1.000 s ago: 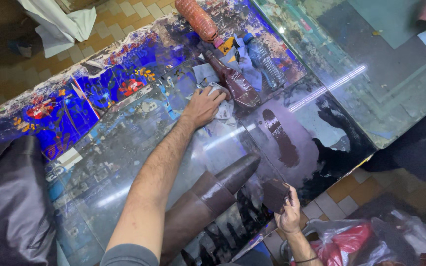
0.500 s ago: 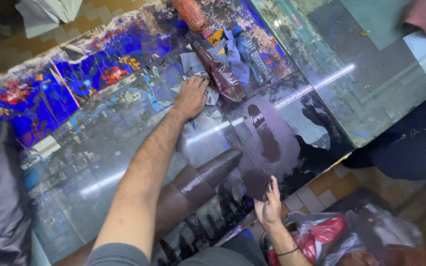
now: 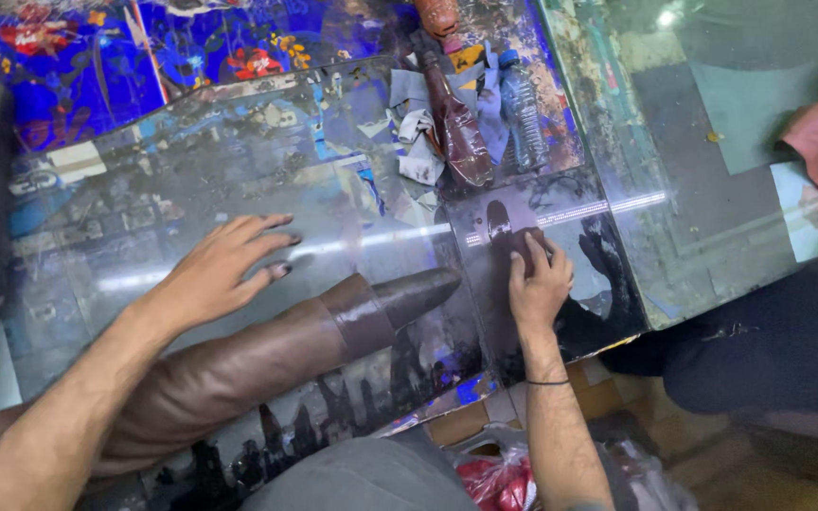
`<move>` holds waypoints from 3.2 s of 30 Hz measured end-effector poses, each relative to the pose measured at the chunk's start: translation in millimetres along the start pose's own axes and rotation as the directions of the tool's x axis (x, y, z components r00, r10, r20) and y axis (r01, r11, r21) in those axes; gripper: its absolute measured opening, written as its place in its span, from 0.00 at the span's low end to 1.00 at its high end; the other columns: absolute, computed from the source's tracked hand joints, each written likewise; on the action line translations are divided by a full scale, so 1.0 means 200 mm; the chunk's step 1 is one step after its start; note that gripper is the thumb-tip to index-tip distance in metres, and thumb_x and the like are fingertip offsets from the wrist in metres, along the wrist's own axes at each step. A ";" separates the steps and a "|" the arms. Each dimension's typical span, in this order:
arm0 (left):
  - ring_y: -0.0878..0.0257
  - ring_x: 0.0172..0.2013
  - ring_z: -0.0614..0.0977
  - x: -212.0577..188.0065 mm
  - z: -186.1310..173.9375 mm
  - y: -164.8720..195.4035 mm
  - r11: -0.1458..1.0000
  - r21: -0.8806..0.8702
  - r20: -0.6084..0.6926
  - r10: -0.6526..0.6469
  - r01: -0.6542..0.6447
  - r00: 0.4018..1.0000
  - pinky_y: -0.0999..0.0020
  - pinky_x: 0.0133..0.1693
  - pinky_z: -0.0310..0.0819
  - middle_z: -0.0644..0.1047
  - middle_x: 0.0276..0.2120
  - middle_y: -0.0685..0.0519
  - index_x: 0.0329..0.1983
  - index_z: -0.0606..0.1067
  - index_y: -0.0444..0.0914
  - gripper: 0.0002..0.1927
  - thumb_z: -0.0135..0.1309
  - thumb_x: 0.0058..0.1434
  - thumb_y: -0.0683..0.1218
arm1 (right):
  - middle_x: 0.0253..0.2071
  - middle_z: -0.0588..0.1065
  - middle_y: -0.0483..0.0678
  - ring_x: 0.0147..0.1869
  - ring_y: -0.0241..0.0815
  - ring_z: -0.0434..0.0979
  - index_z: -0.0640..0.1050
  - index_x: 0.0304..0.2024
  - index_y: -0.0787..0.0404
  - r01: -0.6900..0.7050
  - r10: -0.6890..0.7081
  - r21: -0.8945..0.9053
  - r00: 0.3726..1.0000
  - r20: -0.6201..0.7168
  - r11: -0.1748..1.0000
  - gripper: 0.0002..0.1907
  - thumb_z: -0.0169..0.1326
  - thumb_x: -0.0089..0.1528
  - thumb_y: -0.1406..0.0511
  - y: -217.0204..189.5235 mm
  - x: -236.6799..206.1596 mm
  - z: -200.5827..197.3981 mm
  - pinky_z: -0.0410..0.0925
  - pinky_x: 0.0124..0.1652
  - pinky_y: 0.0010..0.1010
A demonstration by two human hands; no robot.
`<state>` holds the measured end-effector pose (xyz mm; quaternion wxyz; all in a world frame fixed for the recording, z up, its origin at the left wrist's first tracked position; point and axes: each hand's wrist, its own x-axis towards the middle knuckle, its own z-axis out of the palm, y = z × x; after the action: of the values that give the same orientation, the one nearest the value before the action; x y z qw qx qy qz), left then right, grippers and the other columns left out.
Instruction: The person applies dark dye to the sleeve of a brown leather jacket laid on a glass work table, rubbing the liquid in with a small sponge dauber. They hold the sleeve steady with one hand while working the dye along the leather, re-dipping the dauber and continuing along the sleeve.
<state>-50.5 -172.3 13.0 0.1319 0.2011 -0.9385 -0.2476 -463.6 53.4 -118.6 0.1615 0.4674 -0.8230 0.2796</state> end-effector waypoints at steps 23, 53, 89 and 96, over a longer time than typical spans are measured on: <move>0.60 0.66 0.72 -0.79 0.40 -0.27 0.979 0.185 -0.201 -0.050 0.088 0.978 0.63 0.66 0.63 0.72 0.65 0.57 0.67 0.68 0.49 0.39 0.52 0.54 0.67 | 0.58 0.74 0.40 0.54 0.52 0.71 0.77 0.60 0.48 -0.010 0.045 -0.174 0.980 0.194 0.985 0.25 0.59 0.58 0.63 -0.18 -0.36 -0.36 0.65 0.49 0.51; 0.47 0.53 0.75 -1.13 0.06 0.19 0.945 0.306 -0.055 -0.105 0.117 0.993 0.50 0.49 0.70 0.71 0.61 0.41 0.67 0.66 0.39 0.39 0.58 0.57 0.63 | 0.56 0.75 0.53 0.58 0.53 0.74 0.81 0.52 0.56 0.298 -0.306 0.312 0.952 -0.022 0.902 0.20 0.59 0.58 0.74 -1.38 -0.65 -0.49 0.66 0.57 0.41; 0.28 0.65 0.60 -1.11 0.25 0.37 0.968 0.221 0.104 0.096 -0.117 0.990 0.26 0.57 0.57 0.59 0.69 0.37 0.68 0.65 0.41 0.42 0.60 0.53 0.62 | 0.53 0.77 0.40 0.53 0.47 0.73 0.83 0.46 0.49 0.494 -0.506 0.160 0.723 0.471 0.855 0.17 0.61 0.54 0.67 -1.49 -0.47 -0.61 0.63 0.47 0.42; 0.30 0.66 0.61 -1.15 0.28 0.37 0.951 0.277 0.101 0.110 -0.134 0.989 0.27 0.58 0.58 0.59 0.69 0.38 0.67 0.66 0.42 0.40 0.61 0.53 0.60 | 0.55 0.77 0.39 0.56 0.47 0.74 0.82 0.47 0.52 0.424 -0.522 0.305 0.711 0.472 0.853 0.17 0.59 0.55 0.71 -1.51 -0.45 -0.60 0.66 0.54 0.39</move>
<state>110.5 11.4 -30.9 0.0773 0.1488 -0.9797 -0.1103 -157.0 64.9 21.5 -0.0513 0.7341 -0.6587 0.1567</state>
